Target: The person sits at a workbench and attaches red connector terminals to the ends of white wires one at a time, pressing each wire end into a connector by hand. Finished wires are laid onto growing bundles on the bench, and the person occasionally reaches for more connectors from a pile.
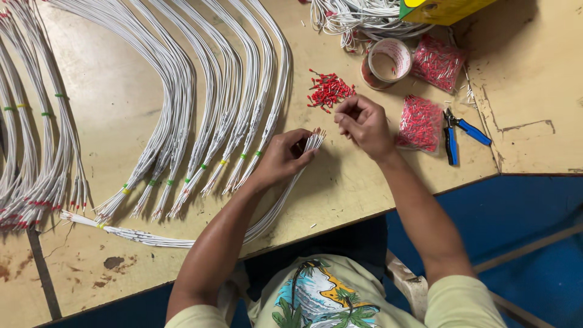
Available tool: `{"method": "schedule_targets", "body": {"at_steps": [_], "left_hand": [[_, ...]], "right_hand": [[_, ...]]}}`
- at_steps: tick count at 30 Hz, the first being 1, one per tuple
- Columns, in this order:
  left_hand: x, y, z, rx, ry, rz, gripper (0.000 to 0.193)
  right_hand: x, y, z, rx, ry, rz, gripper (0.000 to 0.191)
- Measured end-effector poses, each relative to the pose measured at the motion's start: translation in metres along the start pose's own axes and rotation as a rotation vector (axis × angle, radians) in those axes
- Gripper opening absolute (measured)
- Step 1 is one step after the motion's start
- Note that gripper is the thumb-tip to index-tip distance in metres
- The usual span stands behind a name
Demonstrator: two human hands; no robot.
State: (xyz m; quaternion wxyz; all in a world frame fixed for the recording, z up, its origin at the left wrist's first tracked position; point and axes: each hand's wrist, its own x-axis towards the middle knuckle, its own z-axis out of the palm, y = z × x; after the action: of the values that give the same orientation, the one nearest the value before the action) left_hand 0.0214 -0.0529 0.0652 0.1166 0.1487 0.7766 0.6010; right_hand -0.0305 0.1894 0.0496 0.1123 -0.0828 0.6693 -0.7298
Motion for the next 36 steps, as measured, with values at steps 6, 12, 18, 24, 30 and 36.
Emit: {"method": "schedule_targets", "body": {"at_steps": [6,12,18,24,30,36], "left_hand": [[0.000,0.005,-0.001,0.000,0.002,-0.032,0.026],[0.001,0.009,-0.003,0.055,0.016,-0.010,0.025],[0.003,0.009,-0.001,0.085,0.038,-0.021,0.025],[0.004,0.011,-0.002,0.106,0.049,-0.040,0.026],[0.006,0.013,-0.002,0.103,0.040,-0.065,0.027],[0.004,0.014,-0.001,0.104,0.045,-0.061,0.029]], "right_hand": [[-0.005,0.000,0.004,0.121,-0.056,0.049,0.014],[-0.007,-0.005,0.007,0.043,-0.100,0.022,0.009],[-0.008,-0.008,0.005,0.035,-0.113,0.085,0.010],[-0.008,-0.006,0.004,0.026,-0.128,0.071,0.010],[-0.009,-0.005,0.001,0.030,-0.133,0.062,0.011],[-0.010,-0.004,0.001,0.021,-0.143,0.055,0.011]]}}
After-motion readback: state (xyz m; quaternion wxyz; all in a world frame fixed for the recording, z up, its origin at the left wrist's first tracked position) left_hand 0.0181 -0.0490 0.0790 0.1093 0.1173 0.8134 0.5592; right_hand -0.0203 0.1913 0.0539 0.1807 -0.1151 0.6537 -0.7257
